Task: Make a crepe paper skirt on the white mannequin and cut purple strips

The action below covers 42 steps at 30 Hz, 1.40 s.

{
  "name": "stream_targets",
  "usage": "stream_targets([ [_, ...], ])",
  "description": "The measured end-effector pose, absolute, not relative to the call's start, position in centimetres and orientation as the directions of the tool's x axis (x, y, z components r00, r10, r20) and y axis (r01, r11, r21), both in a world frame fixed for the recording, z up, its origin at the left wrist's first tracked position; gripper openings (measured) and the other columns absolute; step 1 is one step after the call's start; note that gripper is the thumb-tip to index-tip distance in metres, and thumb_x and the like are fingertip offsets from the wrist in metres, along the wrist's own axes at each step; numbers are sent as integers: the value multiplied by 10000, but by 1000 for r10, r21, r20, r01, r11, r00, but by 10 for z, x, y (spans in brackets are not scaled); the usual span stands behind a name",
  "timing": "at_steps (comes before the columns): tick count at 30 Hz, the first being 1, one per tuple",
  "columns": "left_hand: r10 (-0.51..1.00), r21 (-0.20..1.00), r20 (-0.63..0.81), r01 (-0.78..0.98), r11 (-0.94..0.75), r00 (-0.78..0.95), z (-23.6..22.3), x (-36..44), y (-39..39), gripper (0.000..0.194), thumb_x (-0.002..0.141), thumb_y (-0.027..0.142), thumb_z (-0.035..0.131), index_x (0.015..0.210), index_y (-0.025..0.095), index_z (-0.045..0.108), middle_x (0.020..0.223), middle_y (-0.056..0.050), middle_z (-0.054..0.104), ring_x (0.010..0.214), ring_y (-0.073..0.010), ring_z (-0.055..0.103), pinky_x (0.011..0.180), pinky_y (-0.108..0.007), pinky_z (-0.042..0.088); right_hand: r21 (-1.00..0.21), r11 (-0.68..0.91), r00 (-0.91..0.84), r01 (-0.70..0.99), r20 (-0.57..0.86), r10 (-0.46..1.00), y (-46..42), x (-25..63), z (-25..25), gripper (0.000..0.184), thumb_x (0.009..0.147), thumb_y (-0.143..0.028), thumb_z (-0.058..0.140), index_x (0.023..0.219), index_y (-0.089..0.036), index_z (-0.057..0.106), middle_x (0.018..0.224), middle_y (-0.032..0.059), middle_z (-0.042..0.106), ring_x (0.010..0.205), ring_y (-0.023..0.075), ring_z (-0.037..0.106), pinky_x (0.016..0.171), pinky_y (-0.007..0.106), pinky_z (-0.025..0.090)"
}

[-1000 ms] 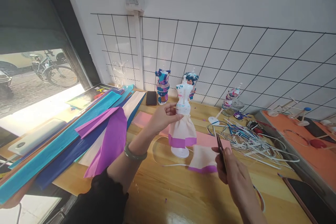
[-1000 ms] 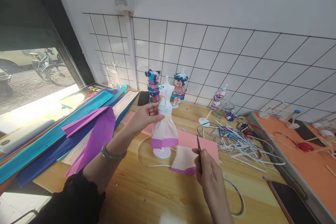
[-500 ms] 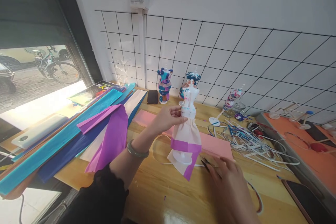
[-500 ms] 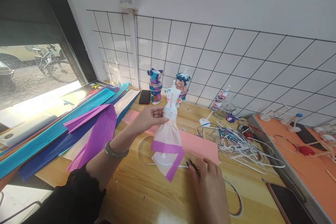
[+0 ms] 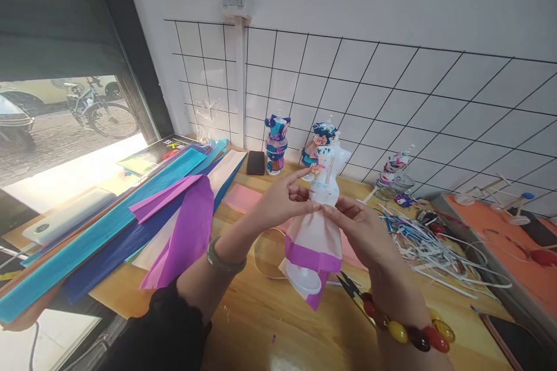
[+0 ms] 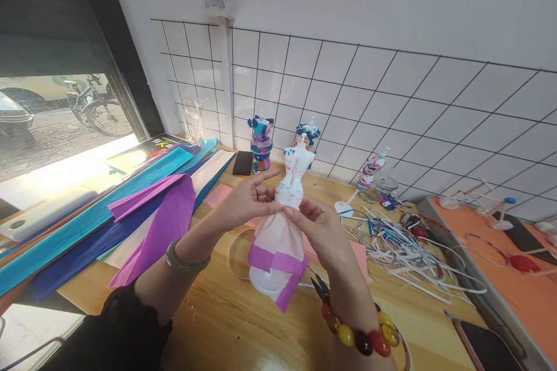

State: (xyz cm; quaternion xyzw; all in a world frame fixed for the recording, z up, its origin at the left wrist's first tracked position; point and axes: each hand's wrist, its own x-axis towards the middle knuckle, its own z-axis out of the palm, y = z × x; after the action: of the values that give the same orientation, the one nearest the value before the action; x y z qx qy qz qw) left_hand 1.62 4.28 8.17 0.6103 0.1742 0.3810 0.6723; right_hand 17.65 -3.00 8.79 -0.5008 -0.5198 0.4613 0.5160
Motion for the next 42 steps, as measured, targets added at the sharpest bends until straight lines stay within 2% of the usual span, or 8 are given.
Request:
stream_targets([
  [6, 711, 953, 255, -294, -72, 655, 79, 18, 45, 854, 642, 262, 754, 1383, 216, 332, 831, -49, 665, 789, -151, 618, 746, -305, 477, -996, 77, 14, 43, 77, 997, -28, 177, 86, 315, 678, -381, 725, 939, -208, 691, 977, 57, 713, 877, 219, 642, 780, 350, 505],
  [11, 700, 956, 233, -290, -38, 675, 76, 19, 47, 799, 691, 280, 719, 1384, 222, 325, 944, -86, 673, 883, -174, 629, 792, -323, 476, -991, 66, 59, 117, 73, 996, -27, 185, 83, 302, 657, -383, 736, 888, -193, 698, 905, 57, 723, 811, 209, 646, 737, 337, 511],
  [15, 701, 959, 211, -283, -14, 681, 75, 21, 48, 848, 687, 270, 723, 1404, 210, 274, 961, -100, 678, 898, -187, 635, 792, -326, 481, -992, 74, 90, 102, 84, 992, -27, 187, 82, 291, 666, -360, 732, 903, -200, 681, 938, 53, 717, 820, 198, 642, 742, 328, 507],
  [23, 709, 970, 240, -196, -145, 664, 73, 21, 46, 799, 729, 302, 682, 1409, 229, 269, 918, -78, 701, 846, -167, 636, 754, -306, 480, -985, 111, 94, 131, 124, 988, -27, 182, 82, 309, 666, -356, 730, 931, -209, 670, 959, 55, 710, 867, 211, 637, 759, 344, 510],
  [31, 728, 970, 239, -189, -151, 642, 73, 22, 45, 777, 732, 310, 679, 1400, 210, 294, 947, -93, 703, 865, -179, 645, 795, -333, 486, -979, 136, 129, 150, 155, 979, -23, 183, 75, 318, 645, -337, 740, 928, -210, 669, 942, 43, 705, 857, 204, 633, 757, 329, 500],
  [36, 761, 973, 227, -171, -153, 608, 70, 24, 47, 786, 722, 339, 689, 1395, 207, 304, 951, -89, 706, 895, -198, 645, 805, -341, 483, -983, 120, 100, 138, 135, 986, -21, 182, 74, 334, 680, -345, 721, 960, -182, 642, 994, 70, 694, 878, 204, 627, 758, 336, 500],
  [42, 768, 975, 217, -164, -147, 602, 66, 26, 49, 791, 717, 371, 691, 1391, 200, 314, 937, -93, 708, 884, -211, 647, 789, -347, 486, -993, 85, -47, 85, 82, 996, -27, 190, 83, 316, 686, -323, 730, 963, -200, 640, 973, 46, 697, 858, 178, 629, 767, 313, 501],
])
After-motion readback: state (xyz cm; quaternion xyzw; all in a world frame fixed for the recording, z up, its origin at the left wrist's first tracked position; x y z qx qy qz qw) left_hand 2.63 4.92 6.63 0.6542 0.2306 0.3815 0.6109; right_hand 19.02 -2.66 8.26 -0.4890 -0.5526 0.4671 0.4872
